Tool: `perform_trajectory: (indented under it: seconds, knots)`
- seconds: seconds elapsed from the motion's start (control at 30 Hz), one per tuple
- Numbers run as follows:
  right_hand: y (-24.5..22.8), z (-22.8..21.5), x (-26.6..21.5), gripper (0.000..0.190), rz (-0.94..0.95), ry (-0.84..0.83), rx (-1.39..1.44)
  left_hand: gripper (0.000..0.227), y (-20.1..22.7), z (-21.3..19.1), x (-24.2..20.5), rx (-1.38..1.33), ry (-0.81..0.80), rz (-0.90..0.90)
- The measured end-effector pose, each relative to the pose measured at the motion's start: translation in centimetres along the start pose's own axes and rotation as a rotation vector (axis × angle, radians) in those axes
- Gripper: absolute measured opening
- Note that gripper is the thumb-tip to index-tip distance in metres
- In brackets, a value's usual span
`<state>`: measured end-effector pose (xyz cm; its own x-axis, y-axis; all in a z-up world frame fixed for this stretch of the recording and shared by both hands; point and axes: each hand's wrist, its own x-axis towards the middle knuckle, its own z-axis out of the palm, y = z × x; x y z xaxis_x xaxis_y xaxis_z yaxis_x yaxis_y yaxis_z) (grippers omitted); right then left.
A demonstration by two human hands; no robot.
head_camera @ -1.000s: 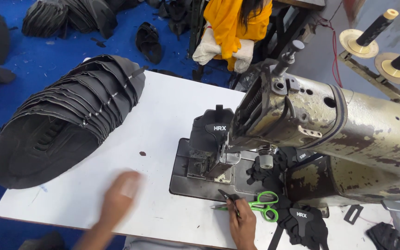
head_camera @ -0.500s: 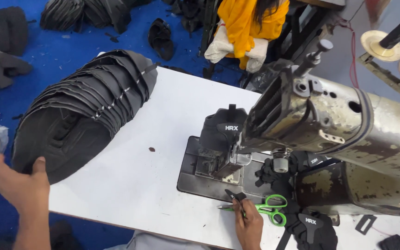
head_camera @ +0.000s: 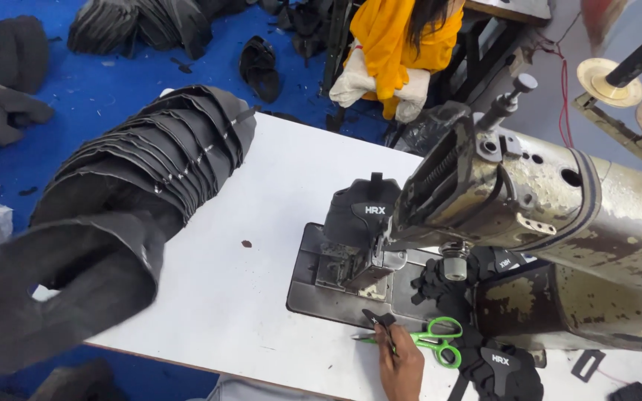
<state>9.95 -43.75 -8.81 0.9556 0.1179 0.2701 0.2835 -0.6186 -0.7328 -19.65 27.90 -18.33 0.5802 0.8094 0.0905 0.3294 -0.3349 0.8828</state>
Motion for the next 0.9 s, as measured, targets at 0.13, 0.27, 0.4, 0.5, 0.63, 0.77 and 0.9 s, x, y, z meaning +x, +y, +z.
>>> perform_trajectory:
  seconds: [0.13,0.27,0.4,0.5,0.63,0.77,0.9]
  knots:
    - [0.8,0.5,-0.1,0.019,0.096,-0.008,0.038,0.025,3.5,-0.9,-0.6,0.047,-0.215,-0.125]
    - [1.5,0.5,-0.4,0.02,0.094,-0.002,0.036,0.024,24.9,8.2,-6.2,-0.058,-0.202,0.107]
    - [1.3,0.3,-0.5,0.014,0.105,-0.047,0.062,0.034,37.0,16.1,-10.1,0.138,-0.149,0.39]
    - [2.1,0.6,-0.5,0.013,0.096,-0.033,0.075,0.043,39.6,21.2,-13.9,0.055,-0.314,0.291]
    - [0.0,0.0,-0.2,0.018,0.177,-0.052,0.142,0.058,39.4,25.3,-19.4,0.099,-0.671,0.418]
    - [0.5,-0.3,-0.4,0.021,0.167,-0.074,0.13,0.064,37.5,26.8,-21.0,0.254,-0.802,0.415]
    - [-0.4,-0.6,-0.1,0.016,0.219,-0.07,0.126,0.06,37.1,27.0,-21.3,0.388,-0.954,0.248]
